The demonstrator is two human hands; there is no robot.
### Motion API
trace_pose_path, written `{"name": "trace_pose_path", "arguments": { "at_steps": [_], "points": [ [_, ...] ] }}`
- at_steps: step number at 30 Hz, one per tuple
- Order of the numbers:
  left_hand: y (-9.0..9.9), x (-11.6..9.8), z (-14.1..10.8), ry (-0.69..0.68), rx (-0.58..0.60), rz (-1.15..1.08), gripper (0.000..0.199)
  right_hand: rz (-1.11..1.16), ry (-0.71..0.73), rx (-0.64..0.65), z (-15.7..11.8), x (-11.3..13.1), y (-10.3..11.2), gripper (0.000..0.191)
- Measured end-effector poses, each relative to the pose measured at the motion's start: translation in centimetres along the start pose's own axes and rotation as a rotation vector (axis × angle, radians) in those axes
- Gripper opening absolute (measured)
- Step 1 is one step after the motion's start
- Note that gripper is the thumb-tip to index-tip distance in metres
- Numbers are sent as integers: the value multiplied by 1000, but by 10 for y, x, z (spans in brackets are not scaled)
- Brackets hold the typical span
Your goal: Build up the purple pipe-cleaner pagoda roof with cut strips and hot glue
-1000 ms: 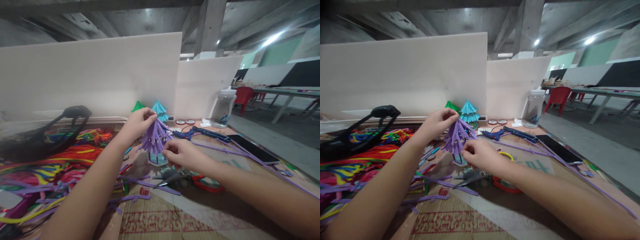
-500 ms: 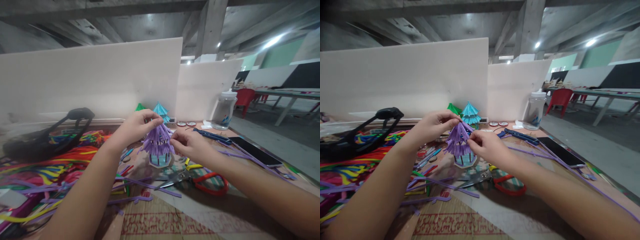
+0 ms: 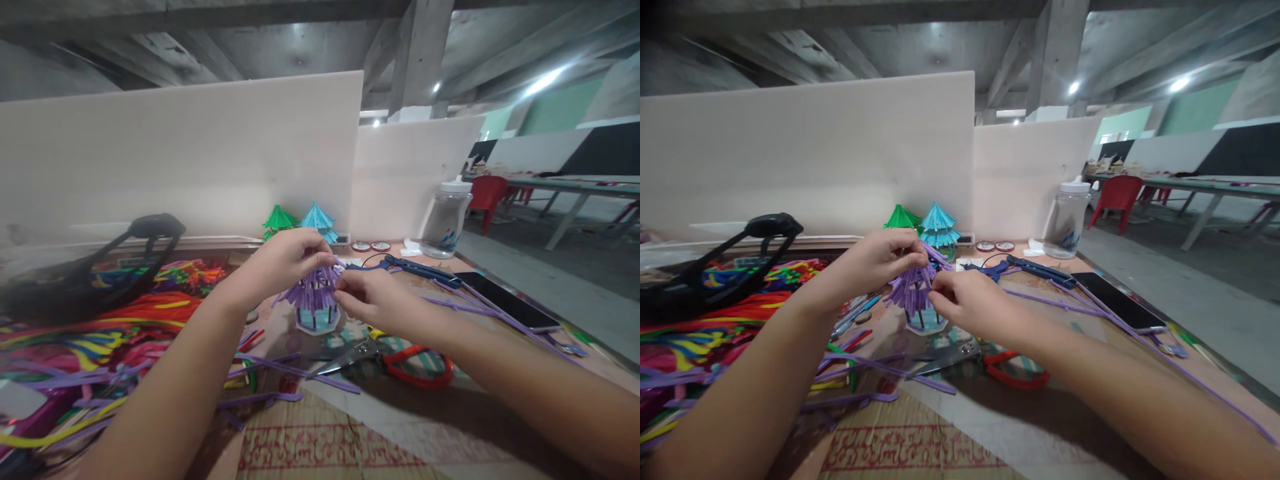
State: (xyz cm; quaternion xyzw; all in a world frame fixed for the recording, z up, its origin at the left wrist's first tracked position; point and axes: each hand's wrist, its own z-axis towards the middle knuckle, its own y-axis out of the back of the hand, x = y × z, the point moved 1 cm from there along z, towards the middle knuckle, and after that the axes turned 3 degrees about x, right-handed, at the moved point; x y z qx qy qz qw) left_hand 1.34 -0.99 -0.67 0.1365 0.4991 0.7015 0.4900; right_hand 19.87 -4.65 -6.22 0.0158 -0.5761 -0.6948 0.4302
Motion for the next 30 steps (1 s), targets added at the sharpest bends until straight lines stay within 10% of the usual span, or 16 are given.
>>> {"name": "trace_pose_path", "arguments": {
  "at_steps": [15,25,30],
  "points": [
    [1,-1,-1,77,-153,-65,19,198,-43,-106,2,0,-5,28],
    [1,-4,0,91,-154,-80,21,37,7,-143,2,2,-2,34],
    [5,15,-1,195,-344,-55,33,-173,76,-144,-2,3,-6,35]
  ]
}}
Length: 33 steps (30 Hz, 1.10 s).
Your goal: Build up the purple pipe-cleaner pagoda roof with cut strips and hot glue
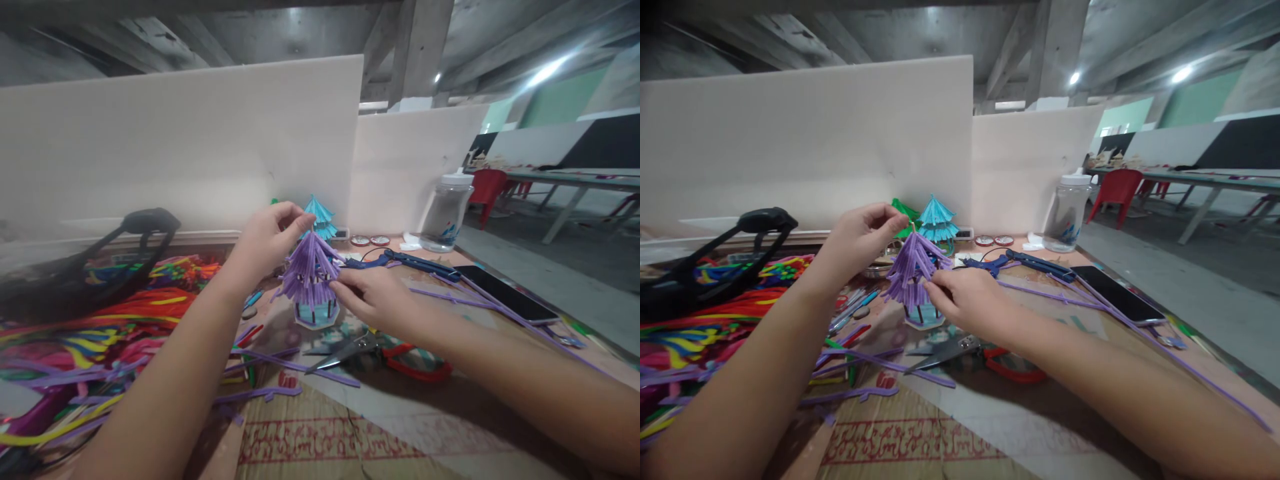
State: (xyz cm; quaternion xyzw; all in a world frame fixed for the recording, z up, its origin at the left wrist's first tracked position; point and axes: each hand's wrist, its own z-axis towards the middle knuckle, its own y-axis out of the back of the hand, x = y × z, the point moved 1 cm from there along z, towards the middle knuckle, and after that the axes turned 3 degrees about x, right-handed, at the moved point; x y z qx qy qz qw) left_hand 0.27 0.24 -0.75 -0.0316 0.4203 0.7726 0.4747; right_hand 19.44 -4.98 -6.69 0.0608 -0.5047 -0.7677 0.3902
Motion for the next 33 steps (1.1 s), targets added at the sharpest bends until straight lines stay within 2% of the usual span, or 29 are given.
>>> {"name": "trace_pose_path", "arguments": {
  "at_steps": [2,6,9,13,18,33],
  "points": [
    [-2,9,2,20,-33,1,34,-90,9,16,-1,-1,-3,34],
    [-9,22,4,53,111,-57,44,-152,-35,54,-1,-4,-8,35],
    [-14,24,5,69,187,-91,35,-169,-59,88,0,-4,-11,35],
    [-16,20,5,48,124,-97,26,-208,-83,117,0,-3,-13,37],
    [-19,13,3,39,66,-50,24,-219,-89,113,0,-1,-10,38],
    [-15,8,2,26,90,42,25,-107,-127,168,-1,-1,-16,36]
  ]
}}
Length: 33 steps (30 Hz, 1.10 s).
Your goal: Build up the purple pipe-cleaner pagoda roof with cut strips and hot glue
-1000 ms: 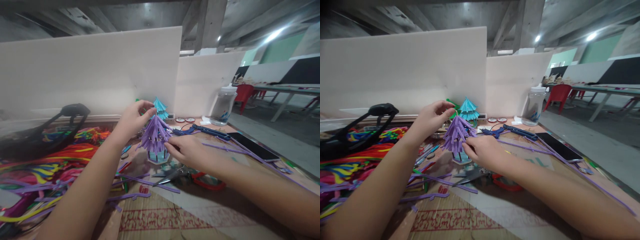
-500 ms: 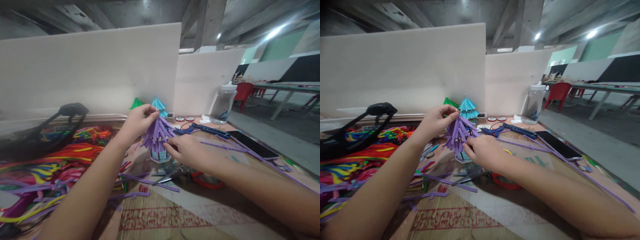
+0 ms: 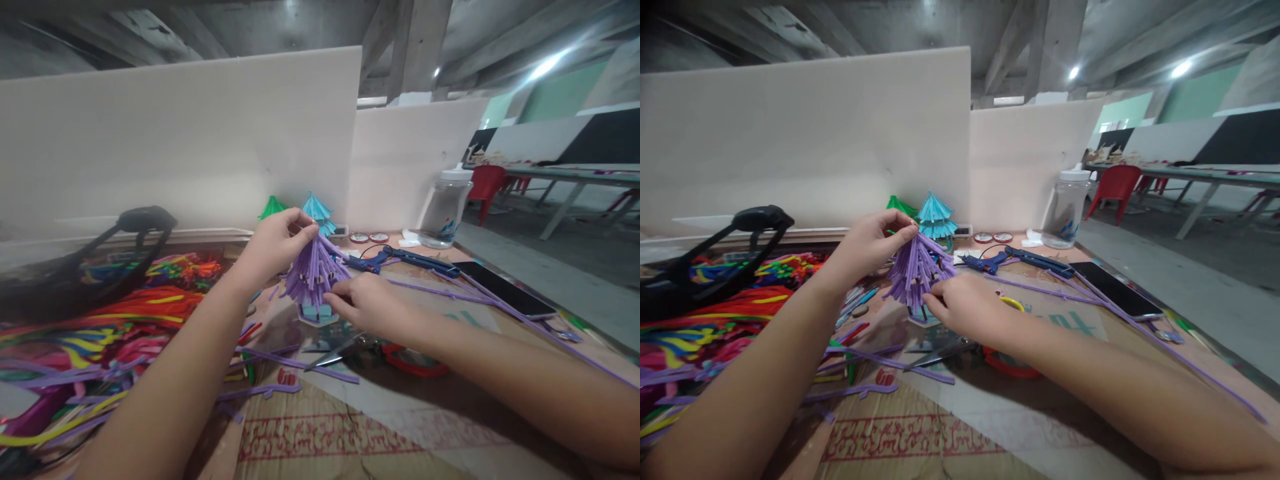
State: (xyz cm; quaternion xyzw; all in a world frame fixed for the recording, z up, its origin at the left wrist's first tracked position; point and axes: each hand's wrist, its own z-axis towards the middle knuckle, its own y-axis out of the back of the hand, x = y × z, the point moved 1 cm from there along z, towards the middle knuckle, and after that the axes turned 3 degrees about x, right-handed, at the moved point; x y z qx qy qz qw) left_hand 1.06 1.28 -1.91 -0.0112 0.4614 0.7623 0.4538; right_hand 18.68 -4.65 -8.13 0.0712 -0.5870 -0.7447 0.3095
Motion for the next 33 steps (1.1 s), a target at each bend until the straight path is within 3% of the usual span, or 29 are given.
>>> {"name": "trace_pose_path", "arguments": {
  "at_steps": [9,16,27,33],
  "points": [
    [1,0,0,-9,15,0,26,95,-16,-28,3,-5,-1,37],
    [1,-2,-1,-22,23,-13,26,260,-53,87,5,-7,0,37],
    [1,-1,-1,-28,29,-9,26,299,-32,-3,8,-10,-1,38],
    [1,-1,-1,-14,27,-19,24,335,-37,39,6,-9,-4,35]
  ]
}}
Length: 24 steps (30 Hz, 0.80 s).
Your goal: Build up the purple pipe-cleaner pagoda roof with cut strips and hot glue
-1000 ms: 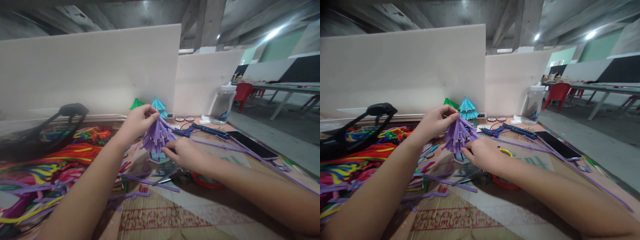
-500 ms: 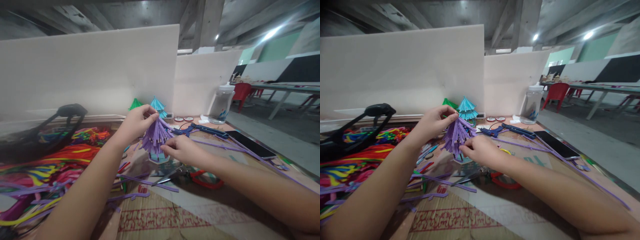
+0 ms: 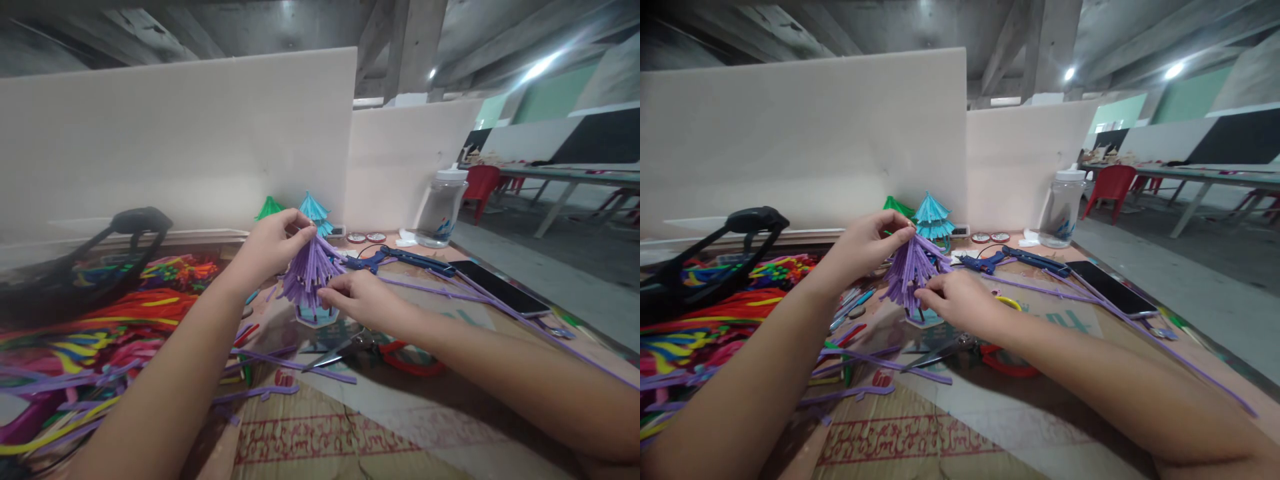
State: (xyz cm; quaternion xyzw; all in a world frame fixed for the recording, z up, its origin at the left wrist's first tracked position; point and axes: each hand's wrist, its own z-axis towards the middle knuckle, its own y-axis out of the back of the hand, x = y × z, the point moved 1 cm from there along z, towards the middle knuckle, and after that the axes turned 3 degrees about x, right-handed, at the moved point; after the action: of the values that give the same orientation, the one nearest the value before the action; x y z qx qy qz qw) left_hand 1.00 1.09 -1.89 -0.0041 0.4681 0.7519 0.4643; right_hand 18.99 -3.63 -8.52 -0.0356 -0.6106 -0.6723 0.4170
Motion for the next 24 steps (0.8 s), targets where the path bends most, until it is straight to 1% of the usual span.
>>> {"name": "trace_pose_path", "arguments": {
  "at_steps": [3,10,19,22,24],
  "points": [
    [0,0,0,-5,4,-1,23,1,13,3,0,1,0,33],
    [0,-3,-1,-4,11,-4,22,19,33,-3,-1,7,0,24],
    [1,-8,-2,-21,12,23,23,36,15,-38,-1,6,-4,28],
    [2,-6,-2,-14,25,21,24,44,23,-39,-1,6,-3,28],
    [3,-5,-2,-2,57,6,24,47,30,-45,-2,7,-3,28]
  ]
}}
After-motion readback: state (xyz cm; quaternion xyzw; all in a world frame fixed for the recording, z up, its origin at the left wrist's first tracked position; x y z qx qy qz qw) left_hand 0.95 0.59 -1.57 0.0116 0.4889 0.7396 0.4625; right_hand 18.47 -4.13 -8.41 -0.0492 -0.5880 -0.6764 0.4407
